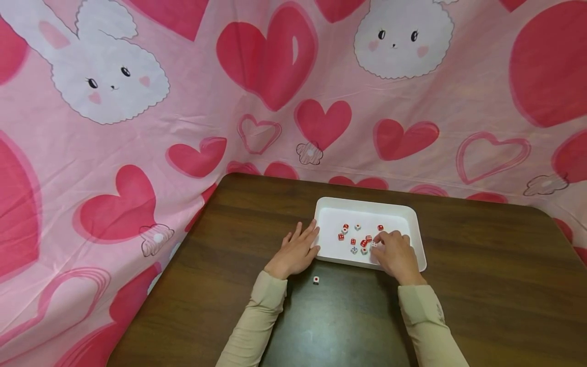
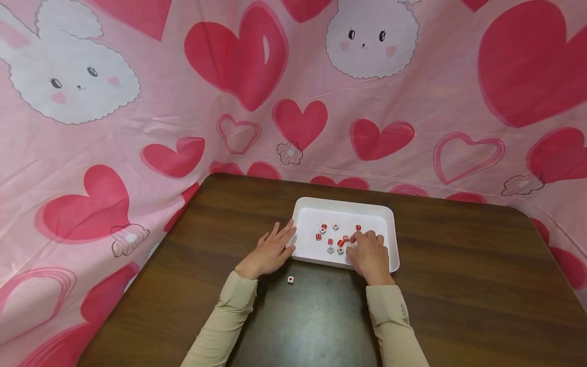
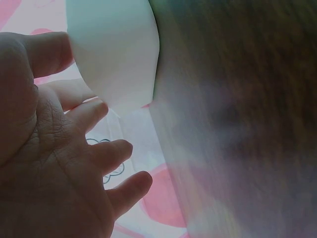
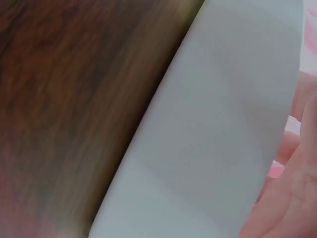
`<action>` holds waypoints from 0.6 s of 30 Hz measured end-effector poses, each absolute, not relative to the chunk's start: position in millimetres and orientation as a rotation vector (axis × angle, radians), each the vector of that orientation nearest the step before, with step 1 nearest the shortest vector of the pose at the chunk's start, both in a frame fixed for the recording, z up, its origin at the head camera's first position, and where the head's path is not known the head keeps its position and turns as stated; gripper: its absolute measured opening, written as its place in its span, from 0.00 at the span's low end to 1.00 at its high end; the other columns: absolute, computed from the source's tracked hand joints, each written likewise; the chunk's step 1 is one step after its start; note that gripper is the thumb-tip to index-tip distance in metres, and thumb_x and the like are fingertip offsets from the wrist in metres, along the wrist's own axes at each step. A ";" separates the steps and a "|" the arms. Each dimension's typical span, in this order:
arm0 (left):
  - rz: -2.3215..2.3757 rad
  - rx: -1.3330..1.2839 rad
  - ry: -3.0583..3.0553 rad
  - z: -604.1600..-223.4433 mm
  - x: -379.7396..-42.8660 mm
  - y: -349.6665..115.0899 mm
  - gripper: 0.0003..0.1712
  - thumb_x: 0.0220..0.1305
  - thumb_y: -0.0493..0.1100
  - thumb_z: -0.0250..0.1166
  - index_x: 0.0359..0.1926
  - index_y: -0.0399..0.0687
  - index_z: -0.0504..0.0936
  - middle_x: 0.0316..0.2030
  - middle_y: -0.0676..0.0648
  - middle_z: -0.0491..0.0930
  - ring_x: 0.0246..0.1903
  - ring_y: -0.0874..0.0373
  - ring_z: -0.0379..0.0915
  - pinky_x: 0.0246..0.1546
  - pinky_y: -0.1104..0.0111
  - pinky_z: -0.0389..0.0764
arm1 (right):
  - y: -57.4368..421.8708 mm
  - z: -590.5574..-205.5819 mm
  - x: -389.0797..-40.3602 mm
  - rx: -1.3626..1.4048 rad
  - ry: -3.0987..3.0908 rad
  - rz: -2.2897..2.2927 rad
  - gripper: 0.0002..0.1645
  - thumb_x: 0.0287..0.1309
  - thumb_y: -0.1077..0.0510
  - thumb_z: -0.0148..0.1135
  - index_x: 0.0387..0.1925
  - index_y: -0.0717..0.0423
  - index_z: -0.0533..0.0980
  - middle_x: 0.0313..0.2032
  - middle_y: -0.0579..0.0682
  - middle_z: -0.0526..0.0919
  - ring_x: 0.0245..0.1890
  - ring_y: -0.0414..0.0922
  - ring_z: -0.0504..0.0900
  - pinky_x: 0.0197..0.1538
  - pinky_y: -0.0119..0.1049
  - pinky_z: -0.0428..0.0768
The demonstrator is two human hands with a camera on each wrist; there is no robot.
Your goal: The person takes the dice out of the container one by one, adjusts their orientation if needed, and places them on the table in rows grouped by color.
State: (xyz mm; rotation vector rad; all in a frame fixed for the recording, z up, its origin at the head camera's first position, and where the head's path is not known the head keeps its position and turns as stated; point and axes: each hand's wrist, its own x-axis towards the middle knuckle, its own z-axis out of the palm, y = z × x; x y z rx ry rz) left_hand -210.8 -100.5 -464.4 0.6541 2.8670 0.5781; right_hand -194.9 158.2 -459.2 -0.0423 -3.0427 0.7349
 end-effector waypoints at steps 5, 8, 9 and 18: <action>0.575 0.660 2.865 -464.7 -210.1 -101.5 0.32 0.66 0.55 0.45 0.68 0.56 0.50 0.69 0.57 0.40 0.69 0.48 0.33 0.63 0.48 0.45 | 155.9 -455.4 -190.8 -0.033 -3.023 0.724 0.14 0.49 0.53 0.58 0.37 0.56 0.75 0.39 0.62 0.71 0.39 0.57 0.65 0.38 0.51 0.67; 0.570 0.662 2.867 -464.9 -209.8 -101.7 0.32 0.66 0.55 0.45 0.68 0.55 0.50 0.69 0.57 0.40 0.69 0.48 0.33 0.63 0.48 0.46 | 155.1 -453.7 -189.1 -0.027 -3.003 0.714 0.14 0.48 0.54 0.58 0.37 0.56 0.75 0.39 0.61 0.72 0.40 0.57 0.65 0.38 0.50 0.67; 0.569 0.662 2.867 -464.9 -209.7 -101.7 0.32 0.66 0.55 0.45 0.68 0.56 0.50 0.69 0.57 0.40 0.69 0.48 0.33 0.63 0.48 0.46 | 154.9 -453.3 -188.7 -0.023 -2.996 0.713 0.13 0.48 0.54 0.58 0.37 0.56 0.75 0.39 0.61 0.72 0.40 0.57 0.66 0.38 0.50 0.67; 0.567 0.673 2.870 -463.7 -209.1 -101.4 0.32 0.67 0.55 0.45 0.68 0.55 0.50 0.70 0.57 0.40 0.69 0.47 0.33 0.63 0.47 0.46 | 153.3 -447.8 -184.0 0.035 -2.912 0.662 0.12 0.49 0.54 0.57 0.36 0.55 0.75 0.37 0.59 0.74 0.39 0.56 0.67 0.36 0.49 0.67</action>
